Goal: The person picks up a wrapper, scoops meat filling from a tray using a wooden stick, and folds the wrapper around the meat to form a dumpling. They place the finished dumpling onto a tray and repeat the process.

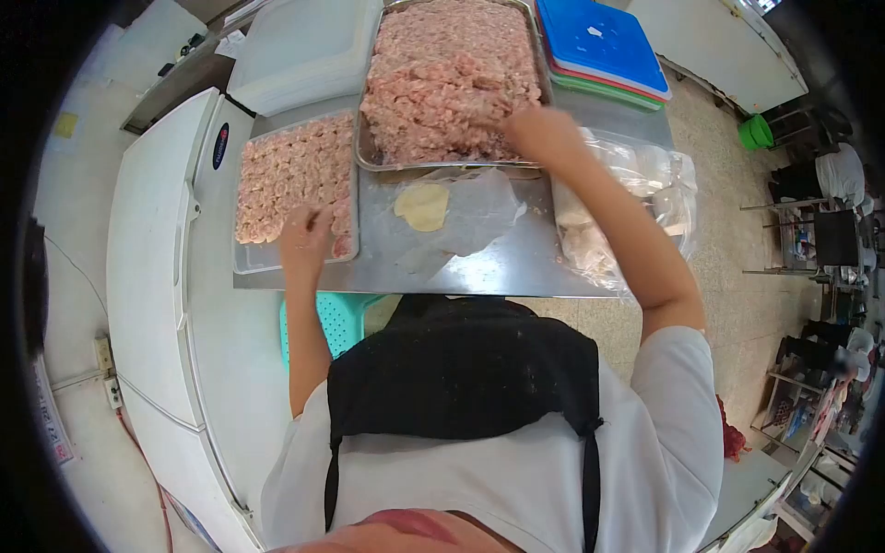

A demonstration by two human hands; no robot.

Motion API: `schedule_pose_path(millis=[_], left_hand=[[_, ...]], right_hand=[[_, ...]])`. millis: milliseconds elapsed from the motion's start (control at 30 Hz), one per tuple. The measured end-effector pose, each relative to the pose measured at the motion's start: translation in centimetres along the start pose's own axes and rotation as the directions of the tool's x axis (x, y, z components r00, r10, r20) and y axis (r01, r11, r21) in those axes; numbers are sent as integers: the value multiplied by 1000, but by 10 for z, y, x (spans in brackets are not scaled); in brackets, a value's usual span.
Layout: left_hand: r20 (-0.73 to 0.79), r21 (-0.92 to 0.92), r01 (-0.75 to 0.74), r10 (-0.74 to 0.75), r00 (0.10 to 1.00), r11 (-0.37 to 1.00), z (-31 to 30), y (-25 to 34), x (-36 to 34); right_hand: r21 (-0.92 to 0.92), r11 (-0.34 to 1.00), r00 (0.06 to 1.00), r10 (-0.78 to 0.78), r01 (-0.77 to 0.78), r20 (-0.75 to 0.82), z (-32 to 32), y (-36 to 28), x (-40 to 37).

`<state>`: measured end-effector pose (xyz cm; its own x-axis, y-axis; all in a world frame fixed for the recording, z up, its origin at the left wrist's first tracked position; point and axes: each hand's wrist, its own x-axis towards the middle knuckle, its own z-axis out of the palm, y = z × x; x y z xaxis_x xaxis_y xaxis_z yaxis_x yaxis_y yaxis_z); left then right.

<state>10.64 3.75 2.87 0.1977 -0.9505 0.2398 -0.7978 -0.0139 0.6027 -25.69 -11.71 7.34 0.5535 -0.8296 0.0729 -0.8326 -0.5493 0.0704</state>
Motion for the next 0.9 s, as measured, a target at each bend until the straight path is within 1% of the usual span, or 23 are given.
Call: schedule_pose_path(millis=[33,67,133,167,200,233,267,333,367,433,467,500,533,567,633,667,700,733,767,800,833,867,900], left_hand=[[66,-62,-58,62,996,996,21,20,-1],[127,-120,-108,123,984,987,49,43,-2],[282,-267,29,49,958,963,87,67,-2],[280,-262,26,50,959,965,110,67,-2],[146,-79,-132,142,979,988,135,62,-5],[31,127,-254,252,967,959,146,64,-6],[26,133,-245,244,970,960,153,63,-7],[37,225,-168,164,986,960,159,67,-9],[35,229,-163,160,987,960,159,67,-9],[124,63,-219,210,970,974,153,57,-7],[121,68,-218,209,970,974,147,55,-5],[105,-74,-84,92,990,994,140,54,-5],[109,-215,53,-30,994,975,131,57,-7],[109,-209,61,-39,993,976,123,59,-8],[81,-412,169,-149,986,895,109,68,-8],[84,-412,178,-157,984,894,112,67,-8],[76,-348,95,-73,994,933,119,65,-6],[71,-282,7,13,997,959,125,64,-6],[69,-284,8,12,998,959,131,66,-8],[60,-41,-184,187,981,982,139,71,-10],[87,202,-360,350,933,911,142,73,-10],[79,202,-356,347,935,912,141,70,-9],[88,103,-294,286,954,950,140,67,-8]], right_hand=[[37,994,993,-100,103,-64,15,-4,-5],[49,993,992,-102,106,-69,14,-2,-13],[-98,953,955,-275,286,111,-1,-6,-25],[-95,954,956,-275,285,104,-17,-2,-21],[-140,953,959,-250,268,133,-38,6,-14],[-182,950,960,-227,255,161,-49,12,-8],[-179,947,958,-238,265,159,-50,18,-1],[-151,963,974,-225,222,2,-47,27,10],[-148,962,973,-230,228,1,-32,21,3],[3,951,951,-309,309,11,9,0,-21],[4,950,950,-313,313,7,8,6,-22],[-30,943,943,-332,332,11,5,17,-22],[-58,934,936,-351,352,20,-4,21,-21],[-52,932,933,-359,359,20,-16,26,-16],[-6,984,973,-173,176,150,-57,36,2],[-72,971,970,-220,228,106,-37,44,15],[-73,970,968,-225,234,111,-13,39,15],[20,953,953,-302,302,22,17,30,14],[107,923,929,-364,370,-74,42,20,13],[261,919,951,-308,297,4,48,0,10],[257,919,951,-310,298,4,46,0,8],[351,917,968,-235,192,84,42,4,6],[433,898,972,-160,71,172,37,8,6]])
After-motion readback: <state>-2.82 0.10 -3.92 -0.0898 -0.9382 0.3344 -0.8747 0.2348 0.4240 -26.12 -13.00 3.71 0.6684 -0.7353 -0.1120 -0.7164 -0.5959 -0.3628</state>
